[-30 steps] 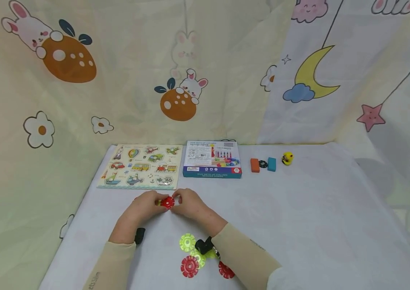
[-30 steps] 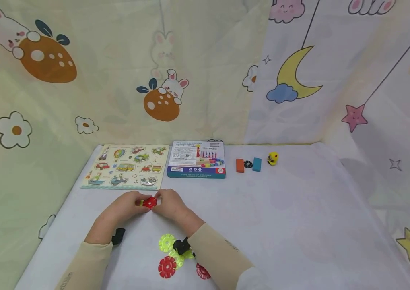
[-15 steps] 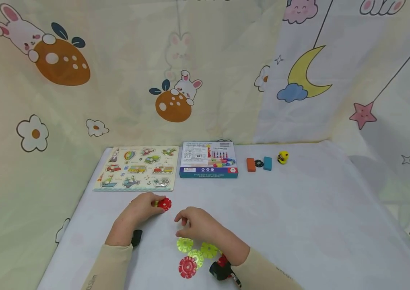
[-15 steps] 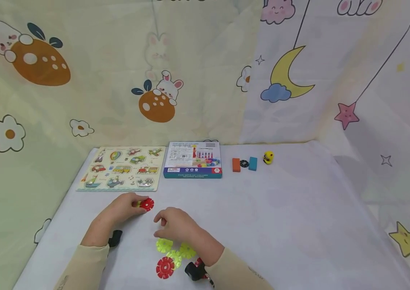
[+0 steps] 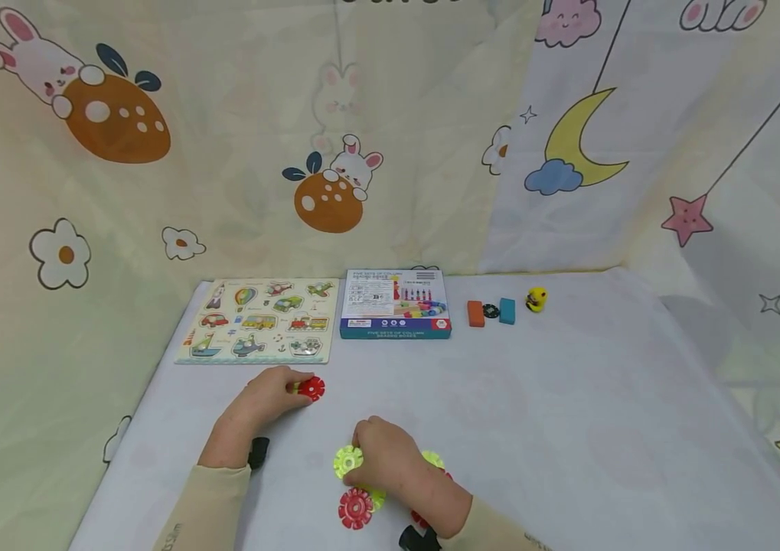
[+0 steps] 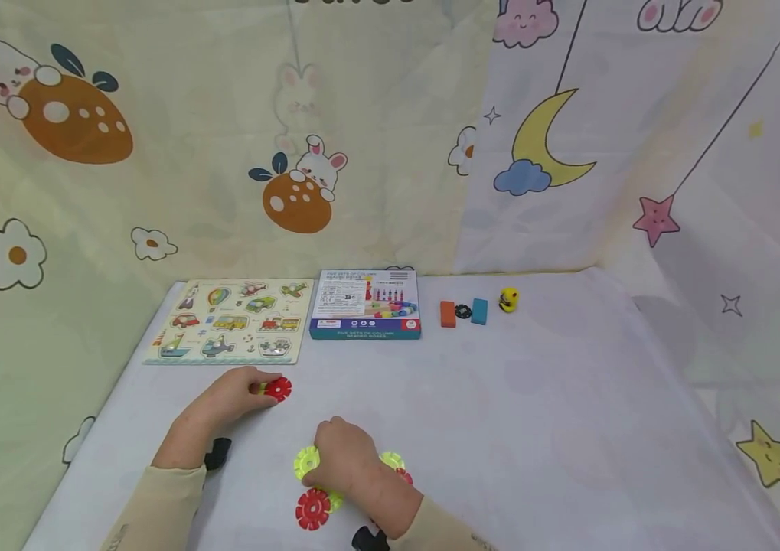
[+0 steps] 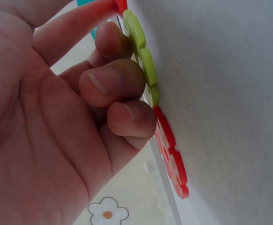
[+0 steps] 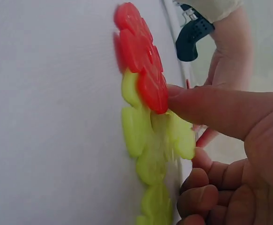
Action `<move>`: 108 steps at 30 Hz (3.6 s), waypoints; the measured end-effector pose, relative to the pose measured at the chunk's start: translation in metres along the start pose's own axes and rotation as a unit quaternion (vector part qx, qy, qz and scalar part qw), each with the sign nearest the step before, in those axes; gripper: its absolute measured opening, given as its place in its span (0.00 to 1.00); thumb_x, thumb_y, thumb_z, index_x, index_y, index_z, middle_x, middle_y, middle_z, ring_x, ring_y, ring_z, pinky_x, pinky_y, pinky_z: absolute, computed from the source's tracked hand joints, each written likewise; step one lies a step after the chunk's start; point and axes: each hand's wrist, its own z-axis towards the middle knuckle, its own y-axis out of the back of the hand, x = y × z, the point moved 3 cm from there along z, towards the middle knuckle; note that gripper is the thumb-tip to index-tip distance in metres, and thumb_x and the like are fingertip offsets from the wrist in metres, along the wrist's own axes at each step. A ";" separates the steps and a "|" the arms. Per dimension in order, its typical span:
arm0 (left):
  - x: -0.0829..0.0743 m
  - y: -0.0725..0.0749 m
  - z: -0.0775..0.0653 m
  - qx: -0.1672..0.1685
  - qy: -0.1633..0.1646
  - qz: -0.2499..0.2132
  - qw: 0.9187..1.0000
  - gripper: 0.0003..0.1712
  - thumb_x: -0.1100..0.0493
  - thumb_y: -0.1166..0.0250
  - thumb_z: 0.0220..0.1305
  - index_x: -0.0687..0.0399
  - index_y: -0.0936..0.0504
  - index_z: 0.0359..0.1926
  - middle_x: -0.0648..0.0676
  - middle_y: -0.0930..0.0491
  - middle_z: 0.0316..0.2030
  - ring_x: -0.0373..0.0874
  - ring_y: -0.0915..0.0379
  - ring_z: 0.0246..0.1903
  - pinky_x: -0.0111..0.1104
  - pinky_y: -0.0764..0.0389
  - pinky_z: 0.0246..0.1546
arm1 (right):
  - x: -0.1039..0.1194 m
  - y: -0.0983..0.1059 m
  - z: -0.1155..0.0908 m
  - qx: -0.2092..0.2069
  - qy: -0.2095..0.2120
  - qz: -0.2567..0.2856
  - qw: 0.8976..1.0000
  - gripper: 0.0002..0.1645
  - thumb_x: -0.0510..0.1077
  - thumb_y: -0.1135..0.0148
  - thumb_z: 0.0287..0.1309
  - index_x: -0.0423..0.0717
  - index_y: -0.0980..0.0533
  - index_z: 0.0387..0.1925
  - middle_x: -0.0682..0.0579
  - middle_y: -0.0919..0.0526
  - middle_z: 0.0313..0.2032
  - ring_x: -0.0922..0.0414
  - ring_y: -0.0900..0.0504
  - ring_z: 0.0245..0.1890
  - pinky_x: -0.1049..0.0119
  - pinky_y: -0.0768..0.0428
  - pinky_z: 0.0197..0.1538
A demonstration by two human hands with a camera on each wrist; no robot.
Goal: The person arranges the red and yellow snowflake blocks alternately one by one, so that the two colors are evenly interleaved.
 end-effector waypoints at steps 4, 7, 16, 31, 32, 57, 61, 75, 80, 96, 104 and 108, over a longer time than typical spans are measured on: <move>0.002 0.000 -0.001 0.000 0.004 -0.002 1.000 0.28 0.50 0.29 0.53 0.41 0.21 0.57 0.50 0.30 0.28 0.45 0.36 0.35 0.38 0.35 0.30 | 0.002 0.001 0.000 0.006 0.020 0.053 0.998 0.20 0.56 0.24 0.40 0.54 0.27 0.26 0.59 0.29 0.22 0.61 0.30 0.25 0.68 0.29 0.28; 0.003 -0.001 -0.001 -0.004 -0.002 -0.002 1.000 0.27 0.50 0.29 0.53 0.41 0.21 0.57 0.50 0.30 0.27 0.45 0.36 0.33 0.37 0.36 0.29 | 0.004 0.007 0.002 0.007 0.037 0.109 0.993 0.16 0.52 0.25 0.44 0.55 0.27 0.24 0.57 0.28 0.20 0.60 0.29 0.23 0.69 0.29 0.25; 0.001 0.001 0.000 -0.011 -0.005 0.004 1.000 0.27 0.50 0.28 0.52 0.42 0.20 0.55 0.47 0.26 0.31 0.45 0.35 0.34 0.37 0.34 0.31 | 0.012 0.036 0.032 -0.018 0.033 0.206 0.978 0.25 0.41 0.30 0.50 0.55 0.22 0.53 0.56 0.26 0.32 0.57 0.26 0.31 0.66 0.25 0.32; 0.001 -0.003 0.006 -0.013 0.000 -0.010 1.000 0.27 0.48 0.28 0.51 0.40 0.19 0.55 0.46 0.23 0.37 0.45 0.33 0.37 0.38 0.30 0.35 | 0.002 0.032 0.089 -0.098 -0.022 0.111 0.989 0.30 0.47 0.28 0.48 0.46 0.23 0.54 0.52 0.23 0.40 0.58 0.28 0.38 0.64 0.23 0.45; 0.001 -0.003 0.006 -0.015 -0.001 -0.008 1.000 0.27 0.48 0.27 0.51 0.40 0.19 0.55 0.46 0.23 0.39 0.45 0.33 0.38 0.39 0.29 0.37 | 0.001 0.032 0.089 -0.103 -0.024 0.100 0.989 0.29 0.47 0.27 0.47 0.46 0.22 0.53 0.52 0.24 0.40 0.58 0.28 0.38 0.64 0.24 0.45; -0.040 -0.024 -0.003 -0.056 -0.071 0.107 0.990 0.28 0.49 0.31 0.56 0.49 0.23 0.58 0.50 0.27 0.33 0.42 0.33 0.29 0.33 0.28 0.30 | -0.008 0.025 0.093 -0.116 -0.009 0.089 0.989 0.25 0.48 0.27 0.47 0.45 0.21 0.47 0.54 0.28 0.33 0.58 0.30 0.34 0.66 0.27 0.38; -0.041 -0.025 -0.003 -0.063 -0.070 0.112 0.989 0.27 0.50 0.31 0.56 0.48 0.22 0.57 0.48 0.29 0.31 0.42 0.34 0.28 0.31 0.30 0.28 | -0.008 0.030 0.086 -0.107 0.000 0.094 0.990 0.26 0.49 0.27 0.47 0.45 0.22 0.49 0.54 0.28 0.32 0.58 0.30 0.33 0.67 0.27 0.36; -0.033 -0.018 -0.001 -0.042 -0.065 0.063 0.995 0.25 0.52 0.32 0.57 0.48 0.21 0.57 0.47 0.27 0.33 0.43 0.34 0.32 0.34 0.29 0.32 | -0.005 0.053 0.011 -0.023 0.074 0.153 0.985 0.22 0.48 0.28 0.49 0.52 0.21 0.48 0.55 0.24 0.35 0.59 0.27 0.28 0.70 0.25 0.29; -0.033 -0.018 -0.001 -0.042 -0.063 0.060 0.995 0.24 0.53 0.32 0.58 0.48 0.21 0.57 0.47 0.27 0.32 0.43 0.34 0.31 0.33 0.30 0.31 | -0.013 0.044 -0.016 0.007 0.102 0.138 0.985 0.21 0.49 0.28 0.49 0.54 0.20 0.47 0.58 0.24 0.34 0.61 0.28 0.26 0.71 0.25 0.28; -0.042 -0.027 -0.005 -0.054 -0.090 0.087 0.991 0.28 0.49 0.32 0.56 0.46 0.23 0.59 0.47 0.28 0.32 0.42 0.35 0.30 0.32 0.30 0.29 | -0.060 0.020 -0.058 0.008 0.057 0.015 0.998 0.26 0.57 0.25 0.41 0.56 0.21 0.44 0.64 0.30 0.34 0.67 0.31 0.32 0.72 0.26 0.35; -0.036 -0.024 -0.003 -0.056 -0.077 0.086 0.992 0.28 0.49 0.31 0.56 0.46 0.23 0.58 0.46 0.29 0.32 0.41 0.35 0.29 0.33 0.30 0.30 | -0.020 -0.003 -0.055 0.028 0.127 -0.033 0.991 0.32 0.70 0.32 0.42 0.63 0.23 0.49 0.67 0.30 0.37 0.69 0.31 0.33 0.71 0.25 0.36; -0.036 -0.026 -0.001 -0.054 -0.087 0.079 0.992 0.27 0.50 0.32 0.57 0.48 0.23 0.58 0.47 0.26 0.35 0.41 0.34 0.31 0.34 0.29 0.34 | -0.003 -0.017 -0.048 0.025 0.134 -0.076 0.988 0.30 0.66 0.29 0.41 0.60 0.22 0.47 0.66 0.30 0.35 0.69 0.31 0.31 0.71 0.25 0.35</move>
